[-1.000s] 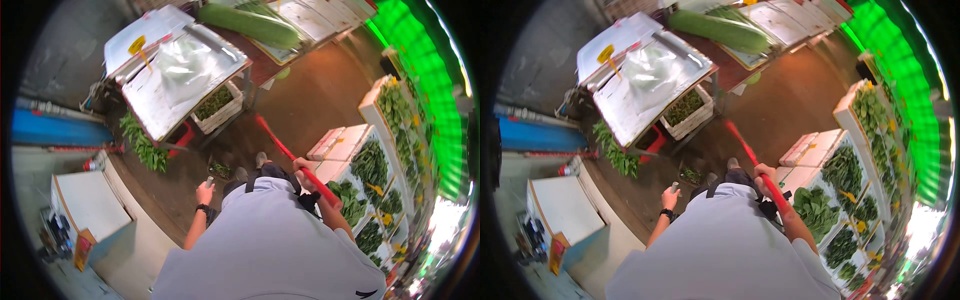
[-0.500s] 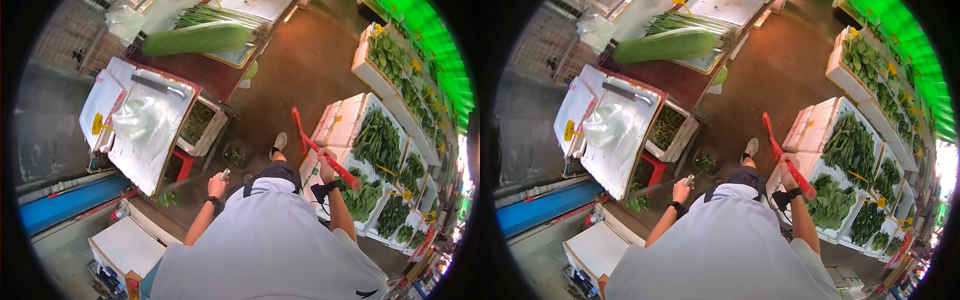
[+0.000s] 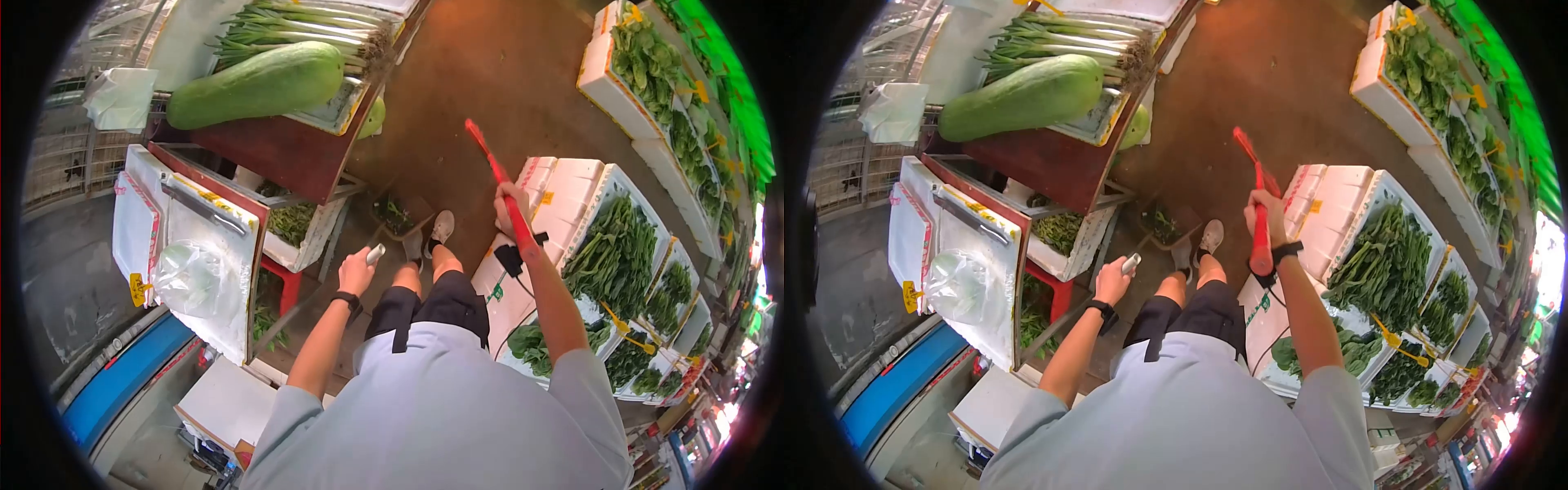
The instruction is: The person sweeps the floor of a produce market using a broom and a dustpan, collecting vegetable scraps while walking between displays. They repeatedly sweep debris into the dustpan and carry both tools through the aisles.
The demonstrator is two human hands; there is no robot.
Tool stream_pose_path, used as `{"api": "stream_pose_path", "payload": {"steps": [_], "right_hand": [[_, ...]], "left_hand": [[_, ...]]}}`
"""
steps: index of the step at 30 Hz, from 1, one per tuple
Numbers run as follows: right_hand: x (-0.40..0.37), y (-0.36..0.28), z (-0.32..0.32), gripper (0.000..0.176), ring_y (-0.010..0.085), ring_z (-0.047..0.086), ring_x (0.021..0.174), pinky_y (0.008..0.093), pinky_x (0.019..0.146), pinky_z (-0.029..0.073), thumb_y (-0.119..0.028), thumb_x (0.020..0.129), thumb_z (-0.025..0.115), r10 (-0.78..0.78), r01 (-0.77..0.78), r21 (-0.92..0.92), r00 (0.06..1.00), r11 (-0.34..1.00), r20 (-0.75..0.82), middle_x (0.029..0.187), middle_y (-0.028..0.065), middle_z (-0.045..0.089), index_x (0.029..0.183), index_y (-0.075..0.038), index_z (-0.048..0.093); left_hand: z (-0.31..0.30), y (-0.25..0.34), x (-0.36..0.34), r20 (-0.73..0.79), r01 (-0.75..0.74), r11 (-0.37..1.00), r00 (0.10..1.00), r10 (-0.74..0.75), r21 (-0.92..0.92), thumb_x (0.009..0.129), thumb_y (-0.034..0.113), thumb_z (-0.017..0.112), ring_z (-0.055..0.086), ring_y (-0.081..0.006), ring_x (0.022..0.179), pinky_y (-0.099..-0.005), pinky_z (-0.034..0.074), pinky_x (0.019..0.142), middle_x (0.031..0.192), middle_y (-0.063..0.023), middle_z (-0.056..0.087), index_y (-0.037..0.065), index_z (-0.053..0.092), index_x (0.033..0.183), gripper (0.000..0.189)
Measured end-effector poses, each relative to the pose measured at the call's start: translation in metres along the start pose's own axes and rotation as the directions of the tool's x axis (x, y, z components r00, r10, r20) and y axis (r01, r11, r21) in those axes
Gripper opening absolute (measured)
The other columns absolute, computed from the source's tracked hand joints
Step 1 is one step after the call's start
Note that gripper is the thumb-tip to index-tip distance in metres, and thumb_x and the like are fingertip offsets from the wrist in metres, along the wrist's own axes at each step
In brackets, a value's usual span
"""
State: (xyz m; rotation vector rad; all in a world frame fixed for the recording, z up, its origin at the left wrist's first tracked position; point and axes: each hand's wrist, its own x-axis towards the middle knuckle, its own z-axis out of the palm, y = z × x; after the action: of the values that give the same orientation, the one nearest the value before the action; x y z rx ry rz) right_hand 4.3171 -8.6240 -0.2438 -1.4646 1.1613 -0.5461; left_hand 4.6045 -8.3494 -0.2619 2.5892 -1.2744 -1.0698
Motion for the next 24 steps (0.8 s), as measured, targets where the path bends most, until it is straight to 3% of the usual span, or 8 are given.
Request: {"api": "stream_pose_path", "payload": {"steps": [1, 3, 5, 9, 12, 16, 20, 24], "right_hand": [[0.020, 0.004, 0.001, 0.012, 0.0092, 0.044, 0.054, 0.0273, 0.050, 0.036, -0.005, 0.082, 0.052, 0.138, -0.141, 0.057, 0.989, 0.988, 0.060, 0.060, 0.0004, 0.046, 0.070, -0.005, 0.047], [0.046, 0.028, 0.014, 0.014, 0.0144, 0.045, 0.054, 0.0304, 0.051, 0.036, -0.007, 0.077, 0.056, 0.142, -0.142, -0.005, 0.986, 0.990, 0.089, 0.059, 0.0049, 0.044, 0.069, -0.003, 0.046], [0.073, 0.058, 0.029, 0.019, 0.0228, 0.047, 0.054, 0.0347, 0.052, 0.036, -0.010, 0.070, 0.062, -0.163, 0.171, -0.240, 0.985, 0.956, 0.052, 0.059, 0.0119, 0.042, 0.067, -0.001, 0.045], [0.083, 0.061, 0.040, 0.022, 0.0300, 0.045, 0.059, 0.0366, 0.056, 0.036, -0.010, 0.064, 0.062, -0.162, 0.217, -0.242, 0.960, 0.946, 0.227, 0.064, 0.0145, 0.043, 0.064, -0.001, 0.043], [0.074, 0.052, 0.040, 0.022, 0.0309, 0.045, 0.058, 0.0371, 0.055, 0.036, -0.011, 0.064, 0.062, -0.107, 0.165, -0.217, 0.960, 0.962, 0.257, 0.063, 0.0146, 0.043, 0.064, -0.001, 0.042], [0.048, 0.046, 0.050, 0.022, 0.0329, 0.048, 0.060, 0.0398, 0.054, 0.038, -0.015, 0.062, 0.063, -0.189, 0.271, -0.161, 0.898, 0.949, 0.398, 0.060, 0.0136, 0.045, 0.061, -0.005, 0.043], [0.010, 0.018, 0.065, 0.021, 0.0340, 0.050, 0.066, 0.0424, 0.057, 0.041, -0.017, 0.060, 0.063, -0.121, 0.205, -0.091, 0.820, 0.974, 0.559, 0.066, 0.0131, 0.046, 0.063, -0.007, 0.045], [-0.013, -0.007, 0.060, 0.021, 0.0349, 0.049, 0.069, 0.0427, 0.060, 0.041, -0.014, 0.058, 0.062, -0.109, 0.136, -0.001, 0.796, 0.991, 0.596, 0.068, 0.0129, 0.046, 0.067, -0.006, 0.045]], "left_hand": [[0.005, 0.005, 0.018, -0.008, -0.039, 0.999, 0.999, 0.039, 0.019, 0.085, 0.024, 0.066, 0.065, -0.0434, 0.084, -0.0531, 0.052, 0.071, 0.082, -0.0210, 0.067, 0.012, 0.063, 0.094, 0.015], [0.002, 0.027, 0.044, 0.037, -0.032, 0.998, 0.999, 0.030, 0.056, 0.084, 0.021, 0.065, 0.066, -0.0427, 0.083, -0.0527, 0.052, 0.071, 0.083, -0.0199, 0.068, 0.012, 0.063, 0.093, 0.013], [0.017, 0.033, 0.075, 0.050, -0.050, 0.998, 0.998, 0.047, 0.047, 0.083, 0.019, 0.064, 0.066, -0.0428, 0.083, -0.0535, 0.052, 0.072, 0.083, -0.0199, 0.068, 0.012, 0.062, 0.094, 0.013], [0.041, 0.051, 0.124, 0.048, -0.073, 0.997, 0.996, 0.072, 0.016, 0.082, 0.019, 0.065, 0.066, -0.0425, 0.084, -0.0532, 0.053, 0.072, 0.084, -0.0193, 0.068, 0.012, 0.062, 0.095, 0.014], [0.052, 0.074, 0.154, 0.042, -0.080, 0.995, 0.996, 0.078, 0.062, 0.082, 0.019, 0.065, 0.068, -0.0388, 0.083, -0.0509, 0.054, 0.072, 0.084, -0.0178, 0.069, 0.011, 0.062, 0.093, 0.014], [0.059, 0.110, 0.187, 0.029, -0.093, 0.992, 0.995, 0.091, 0.090, 0.083, 0.019, 0.065, 0.069, -0.0377, 0.082, -0.0497, 0.055, 0.072, 0.084, -0.0157, 0.069, 0.012, 0.063, 0.092, 0.012], [0.070, 0.130, 0.209, 0.023, -0.097, 0.989, 0.995, 0.095, 0.111, 0.085, 0.018, 0.064, 0.070, -0.0366, 0.082, -0.0486, 0.055, 0.071, 0.084, -0.0157, 0.070, 0.012, 0.065, 0.091, 0.008], [0.065, 0.135, 0.210, 0.026, -0.090, 0.990, 0.996, 0.088, 0.112, 0.084, 0.017, 0.063, 0.070, -0.0367, 0.083, -0.0494, 0.055, 0.071, 0.085, -0.0159, 0.070, 0.012, 0.066, 0.089, 0.008]]}}
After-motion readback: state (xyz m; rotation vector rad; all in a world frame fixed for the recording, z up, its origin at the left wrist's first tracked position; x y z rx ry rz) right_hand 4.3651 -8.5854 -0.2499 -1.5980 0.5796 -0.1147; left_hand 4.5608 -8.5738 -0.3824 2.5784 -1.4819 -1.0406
